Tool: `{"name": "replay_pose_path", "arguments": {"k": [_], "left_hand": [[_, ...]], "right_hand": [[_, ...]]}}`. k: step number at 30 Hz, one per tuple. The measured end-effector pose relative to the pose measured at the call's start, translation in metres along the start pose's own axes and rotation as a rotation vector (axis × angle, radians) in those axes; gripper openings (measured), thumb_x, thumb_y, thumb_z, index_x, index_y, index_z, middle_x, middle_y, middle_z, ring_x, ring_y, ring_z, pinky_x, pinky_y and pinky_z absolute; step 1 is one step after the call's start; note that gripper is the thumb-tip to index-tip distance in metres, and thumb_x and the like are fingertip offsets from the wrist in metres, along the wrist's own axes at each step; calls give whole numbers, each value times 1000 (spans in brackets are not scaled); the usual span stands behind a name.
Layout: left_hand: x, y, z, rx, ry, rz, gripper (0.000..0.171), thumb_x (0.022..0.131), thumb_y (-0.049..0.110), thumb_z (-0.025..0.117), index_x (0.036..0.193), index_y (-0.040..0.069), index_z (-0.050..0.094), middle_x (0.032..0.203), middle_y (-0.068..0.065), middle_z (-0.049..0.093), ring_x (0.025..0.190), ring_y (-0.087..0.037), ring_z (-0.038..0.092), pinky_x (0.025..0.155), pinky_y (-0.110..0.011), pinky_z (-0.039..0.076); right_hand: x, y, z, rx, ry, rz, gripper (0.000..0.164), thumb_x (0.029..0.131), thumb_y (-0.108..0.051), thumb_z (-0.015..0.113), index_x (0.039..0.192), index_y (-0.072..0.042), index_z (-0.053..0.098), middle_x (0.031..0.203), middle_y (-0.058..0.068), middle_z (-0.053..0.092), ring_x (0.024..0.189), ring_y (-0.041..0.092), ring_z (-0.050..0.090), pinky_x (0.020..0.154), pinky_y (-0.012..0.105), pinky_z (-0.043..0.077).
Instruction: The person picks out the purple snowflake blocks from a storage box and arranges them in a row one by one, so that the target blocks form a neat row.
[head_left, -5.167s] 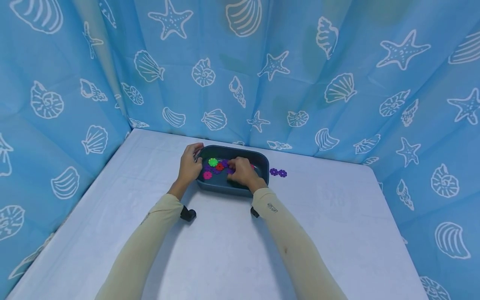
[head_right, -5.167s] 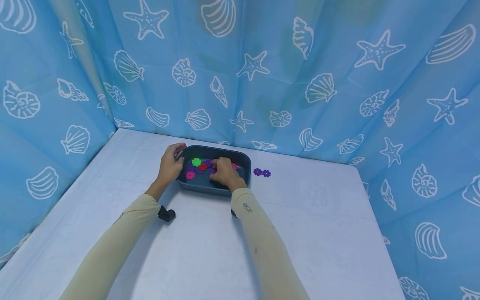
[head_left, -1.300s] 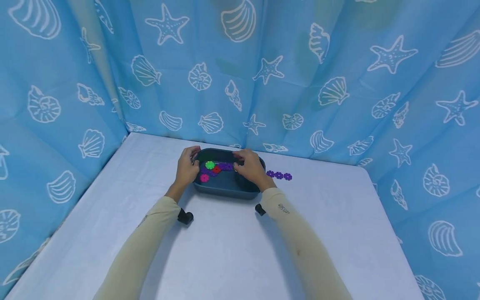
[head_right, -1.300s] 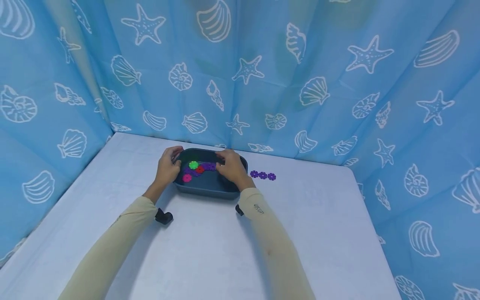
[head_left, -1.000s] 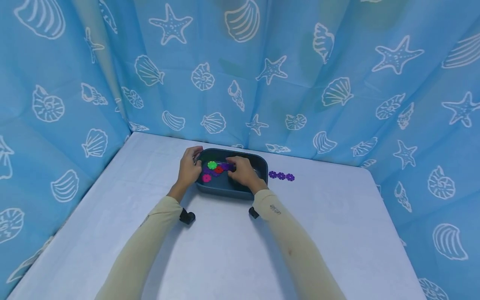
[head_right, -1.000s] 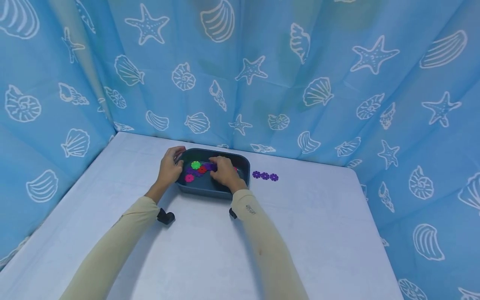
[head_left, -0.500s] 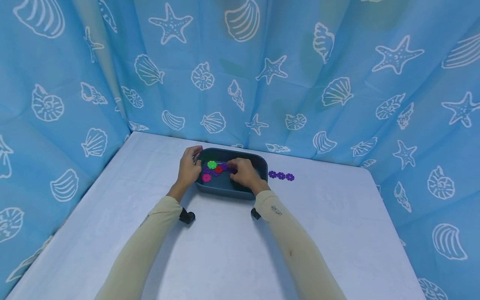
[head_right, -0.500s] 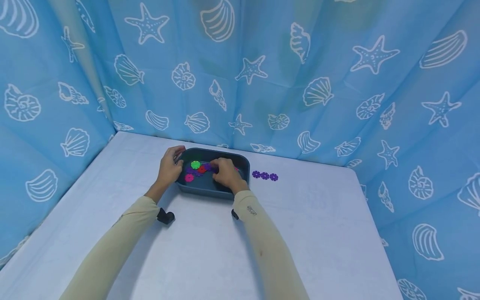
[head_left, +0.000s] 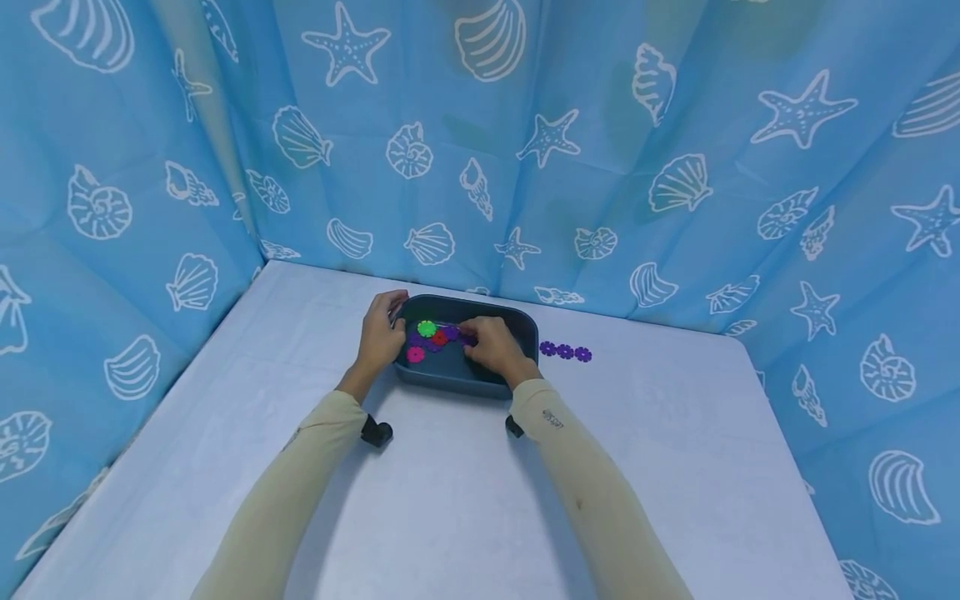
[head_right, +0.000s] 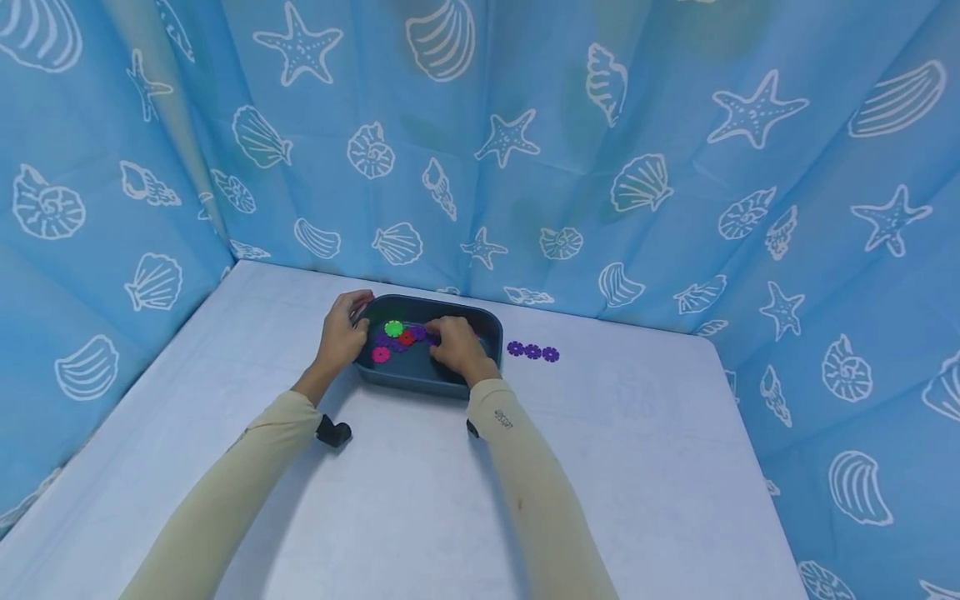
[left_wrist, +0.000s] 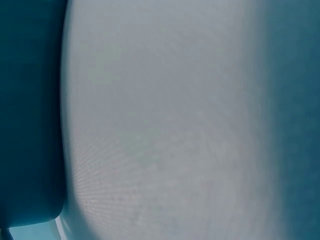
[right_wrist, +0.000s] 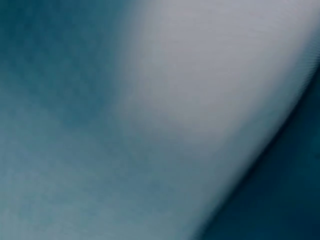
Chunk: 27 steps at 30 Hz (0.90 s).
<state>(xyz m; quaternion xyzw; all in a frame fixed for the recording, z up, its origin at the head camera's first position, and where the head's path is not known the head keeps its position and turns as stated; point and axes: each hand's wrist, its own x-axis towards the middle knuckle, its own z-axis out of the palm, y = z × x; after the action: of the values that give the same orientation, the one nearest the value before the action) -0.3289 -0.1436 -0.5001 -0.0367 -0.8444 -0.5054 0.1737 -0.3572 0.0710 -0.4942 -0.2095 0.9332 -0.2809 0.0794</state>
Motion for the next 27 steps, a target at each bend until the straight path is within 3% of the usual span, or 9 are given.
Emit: {"name": "replay_pose_path", "arguments": {"k": [9,19,27], "left_hand": [[0,-1,1,4,3,-6,45,90,-14,50,133,-2,49,132,-15,49,130,-24,47,112,-28,36],[0,0,1,8,0,3,45,90,-14,51,133,-2,50,132,-16,49,130,-25,47,112,-29,37],[0,3,0,10,-3,-13,46,89,-15,50,133,-3,49,133,-17,49,130,-26,47,112,-30,37]], "right_hand": [[2,-1,0,-94,-8,-45,42,89,-11,69,130,-7,63,127,9,63,117,22,57,105,40,46],[-3,-1,-6,-95,160,-138,39,89,-12,69,127,-4,64,127,11,64,115,23,59,102,36,48],[-9,5,-37,-41,258,-183,38,88,-10,70,125,-2,65,119,12,67,109,24,63,98,36,52]]}}
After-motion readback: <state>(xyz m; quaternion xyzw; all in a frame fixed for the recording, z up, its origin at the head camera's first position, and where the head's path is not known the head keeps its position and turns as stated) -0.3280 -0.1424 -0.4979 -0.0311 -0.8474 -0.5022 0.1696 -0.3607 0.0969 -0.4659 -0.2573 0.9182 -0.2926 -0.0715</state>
